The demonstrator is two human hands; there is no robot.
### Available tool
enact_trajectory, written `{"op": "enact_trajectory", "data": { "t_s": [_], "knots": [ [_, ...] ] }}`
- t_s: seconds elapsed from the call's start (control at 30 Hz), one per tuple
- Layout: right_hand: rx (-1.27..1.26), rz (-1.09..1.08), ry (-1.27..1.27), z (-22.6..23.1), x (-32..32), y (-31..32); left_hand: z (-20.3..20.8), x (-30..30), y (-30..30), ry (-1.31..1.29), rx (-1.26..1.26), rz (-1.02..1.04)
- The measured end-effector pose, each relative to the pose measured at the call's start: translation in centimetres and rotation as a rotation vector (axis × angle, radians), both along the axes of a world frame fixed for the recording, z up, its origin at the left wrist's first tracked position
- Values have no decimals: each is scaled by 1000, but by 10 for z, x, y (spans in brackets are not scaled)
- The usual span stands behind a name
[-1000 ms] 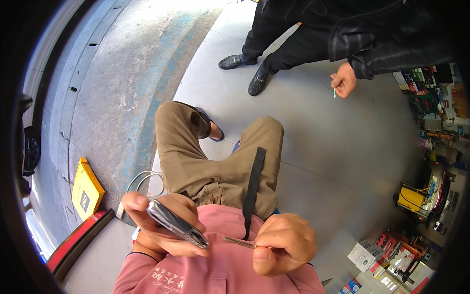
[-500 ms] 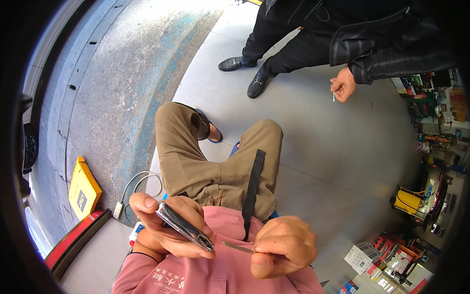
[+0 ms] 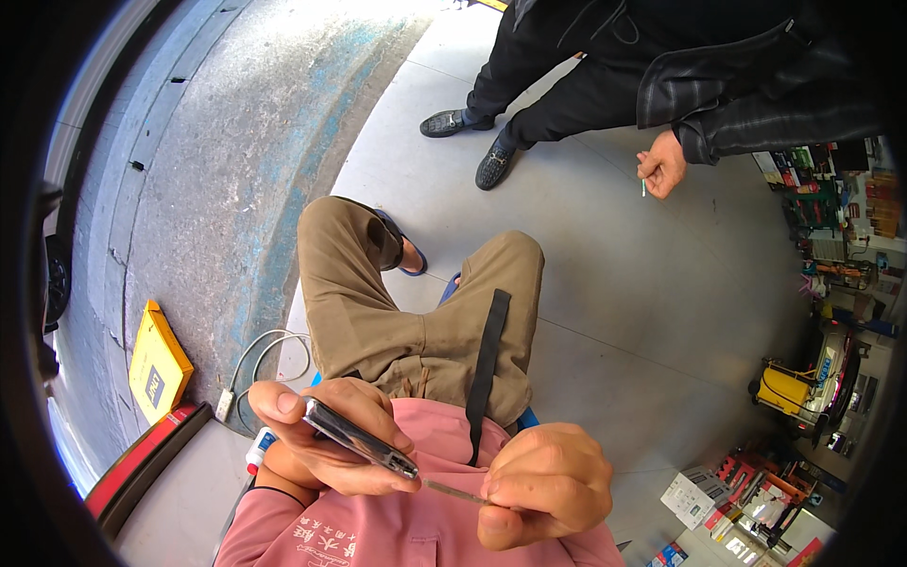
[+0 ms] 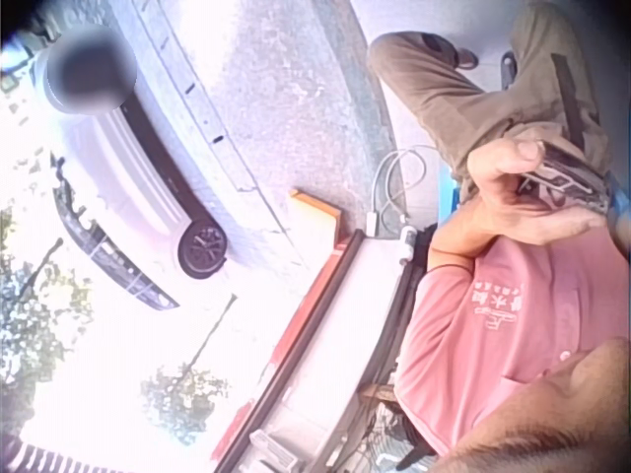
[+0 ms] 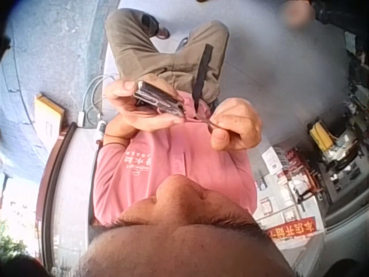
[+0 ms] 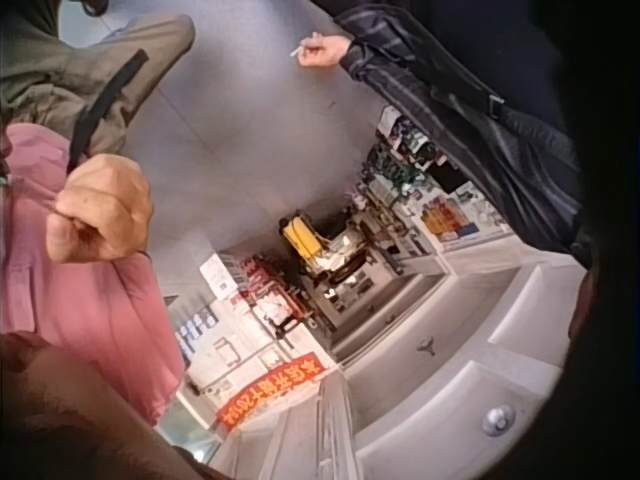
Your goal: The person disassembles a car key fob, uses a small screwdriver to adjust internal components, and retrieves a replacement battery from a shelf. The person then reassembles the key fob.
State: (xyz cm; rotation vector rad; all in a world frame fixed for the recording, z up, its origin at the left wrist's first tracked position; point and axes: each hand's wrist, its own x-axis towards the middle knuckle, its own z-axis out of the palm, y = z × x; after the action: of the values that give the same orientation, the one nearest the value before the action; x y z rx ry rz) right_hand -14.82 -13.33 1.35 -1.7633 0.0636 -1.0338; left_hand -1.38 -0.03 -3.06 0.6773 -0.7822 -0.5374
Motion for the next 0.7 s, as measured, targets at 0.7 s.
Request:
{"op": "enact_trajectory", "data": {
  "t_s": [0.7],
  "knots": [
    [322, 80, 277, 5, 4, 3, -24, -18, 14, -243, 157, 150]
  ]
}}
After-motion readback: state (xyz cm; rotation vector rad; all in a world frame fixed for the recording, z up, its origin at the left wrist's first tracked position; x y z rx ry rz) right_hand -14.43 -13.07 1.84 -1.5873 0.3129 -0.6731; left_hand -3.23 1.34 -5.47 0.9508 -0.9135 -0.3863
